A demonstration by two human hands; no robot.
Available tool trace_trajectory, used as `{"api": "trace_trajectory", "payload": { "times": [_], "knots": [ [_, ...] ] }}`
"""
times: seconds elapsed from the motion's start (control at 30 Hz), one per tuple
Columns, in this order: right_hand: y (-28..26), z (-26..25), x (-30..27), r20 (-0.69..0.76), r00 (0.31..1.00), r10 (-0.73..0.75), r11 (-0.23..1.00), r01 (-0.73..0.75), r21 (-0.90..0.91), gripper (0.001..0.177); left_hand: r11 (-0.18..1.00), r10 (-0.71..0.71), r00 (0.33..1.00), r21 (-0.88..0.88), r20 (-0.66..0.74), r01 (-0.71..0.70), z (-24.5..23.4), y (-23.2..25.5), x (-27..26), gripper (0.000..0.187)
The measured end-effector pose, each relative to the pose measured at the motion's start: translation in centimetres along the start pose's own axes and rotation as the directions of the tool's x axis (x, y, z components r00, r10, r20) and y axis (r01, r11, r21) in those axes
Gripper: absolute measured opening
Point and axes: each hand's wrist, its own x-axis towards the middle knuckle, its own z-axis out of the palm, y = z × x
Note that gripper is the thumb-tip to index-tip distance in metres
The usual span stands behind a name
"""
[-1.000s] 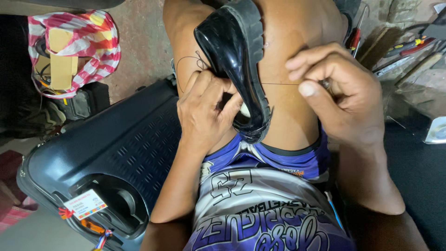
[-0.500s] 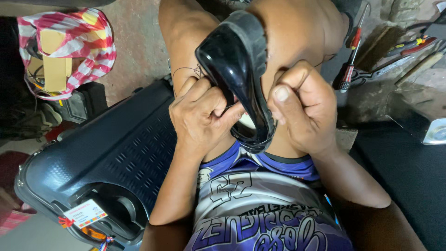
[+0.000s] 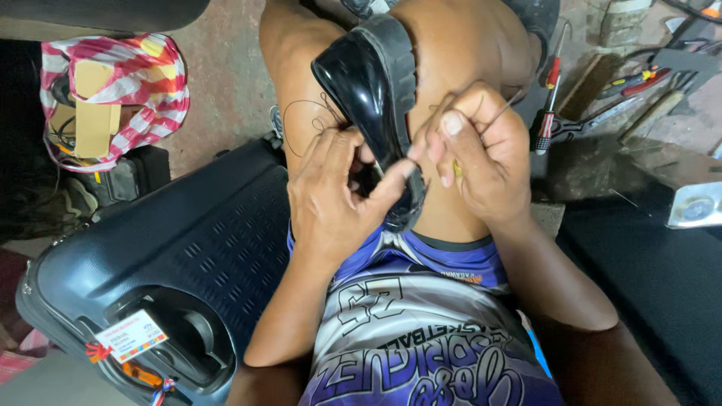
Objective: The person hand-stitches the sole of a black shoe using a needle and thread, repeatedly passing the needle through the sole and pulling the thread tight. The person then uses scissors to cut the thread and trims excess material from the sole.
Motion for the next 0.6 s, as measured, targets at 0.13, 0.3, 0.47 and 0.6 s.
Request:
{"api": "trace_trajectory", "payload": {
  "times": [0.13,0.3,0.47,0.6],
  "knots": [
    [-0.5,-1.8,-0.6,-0.142,0.986,-0.082,0.994,0.092,0.066,0.015,0.958,-0.231,0.973,-0.172,0.021,0.231,-0.1,-0.4,-0.7,0.015],
    [-3.4,-6.8,-0.8,-0.203,0.954,-0.219,0.969,0.189,-0.157,0.016,0.86,-0.18,0.983,-0.48,0.035,0.174,-1.0,-1.7,-1.2,0.01],
    [-8.7,-9.4,-0.7,-0.209,0.927,-0.31,0.911,0.227,-0.345,0.02,0.868,-0.037,0.999,-0.496,-0.015,0.024,-2.1,-1.1,-0.2,0.01],
    [-12.3,-6.8,0.8,-0.125,0.939,-0.32,0.835,0.217,-0.506,0.022,0.899,0.001,1.0,-0.437,0.007,0.002,-3.1,-0.3,1.4,0.015]
  ]
}}
